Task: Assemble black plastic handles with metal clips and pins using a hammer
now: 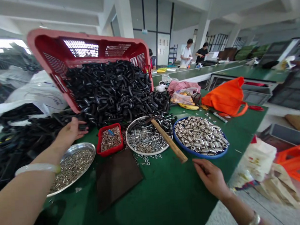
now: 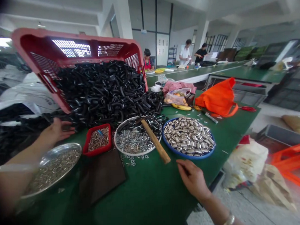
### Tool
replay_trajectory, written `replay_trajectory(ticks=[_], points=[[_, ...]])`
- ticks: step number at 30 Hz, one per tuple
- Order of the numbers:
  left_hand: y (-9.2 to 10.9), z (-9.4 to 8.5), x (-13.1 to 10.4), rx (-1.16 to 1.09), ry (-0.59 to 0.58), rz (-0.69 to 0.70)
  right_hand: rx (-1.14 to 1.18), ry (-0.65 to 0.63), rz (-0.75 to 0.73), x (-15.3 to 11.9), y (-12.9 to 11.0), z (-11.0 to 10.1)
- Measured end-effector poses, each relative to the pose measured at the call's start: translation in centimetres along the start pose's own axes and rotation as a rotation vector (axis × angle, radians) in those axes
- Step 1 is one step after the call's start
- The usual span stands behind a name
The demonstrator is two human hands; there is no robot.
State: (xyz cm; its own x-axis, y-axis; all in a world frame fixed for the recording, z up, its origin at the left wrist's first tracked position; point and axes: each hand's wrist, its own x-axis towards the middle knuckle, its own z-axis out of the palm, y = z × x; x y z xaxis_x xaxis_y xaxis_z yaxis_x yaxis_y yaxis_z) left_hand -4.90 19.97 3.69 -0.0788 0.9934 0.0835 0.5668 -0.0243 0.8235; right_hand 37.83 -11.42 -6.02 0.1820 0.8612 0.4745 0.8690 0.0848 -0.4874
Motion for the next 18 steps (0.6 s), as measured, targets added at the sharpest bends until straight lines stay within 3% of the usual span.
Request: replay_trajectory(ticks=[1, 2, 3, 5, 6, 8, 10, 12, 14, 18], points=[[1.2, 0.6, -2.1, -0.095, -0.089, 0.017, -0.036, 0.082, -0.009, 0.4, 0.5, -0.1], [2.3, 1.5, -4.3, -0.099, -0.204, 0.058, -0.093, 0.153, -0.014, 1.0, 1.0, -0.4], [3.1, 2.6, -6.7, -0.038, -0.246, 0.107, -0.171, 0.198, -0.017, 1.9, 1.5, -0.8], [3.5, 5.2, -11.2, 0.138, -0.31, 0.249, -0.402, 0.183, 0.029, 4.5, 2.2, -2.1], [3.3, 6.6, -13.2, 0.165, -0.344, 0.305, -0.536, 0.092, 0.047, 6.1, 2.4, -2.8], [2.1, 9.1, -16.1, 0.113, -0.371, 0.335, -0.756, -0.267, 0.063, 9.2, 2.6, -4.0], [0.6, 10.9, -17.7, -0.011, -0.35, 0.245, -0.783, -0.447, 0.024, 11.8, 2.4, -4.6], [-0.5, 11.9, -18.4, -0.17, -0.247, 0.154, -0.773, -0.529, -0.016, 13.6, 2.0, -4.3], [-1.1, 12.2, -18.6, -0.28, -0.169, 0.128, -0.766, -0.555, -0.046, 14.8, 1.6, -3.7], [-1.2, 12.3, -18.7, -0.334, -0.204, 0.173, -0.707, -0.491, -0.064, 16.7, 1.7, -3.8]])
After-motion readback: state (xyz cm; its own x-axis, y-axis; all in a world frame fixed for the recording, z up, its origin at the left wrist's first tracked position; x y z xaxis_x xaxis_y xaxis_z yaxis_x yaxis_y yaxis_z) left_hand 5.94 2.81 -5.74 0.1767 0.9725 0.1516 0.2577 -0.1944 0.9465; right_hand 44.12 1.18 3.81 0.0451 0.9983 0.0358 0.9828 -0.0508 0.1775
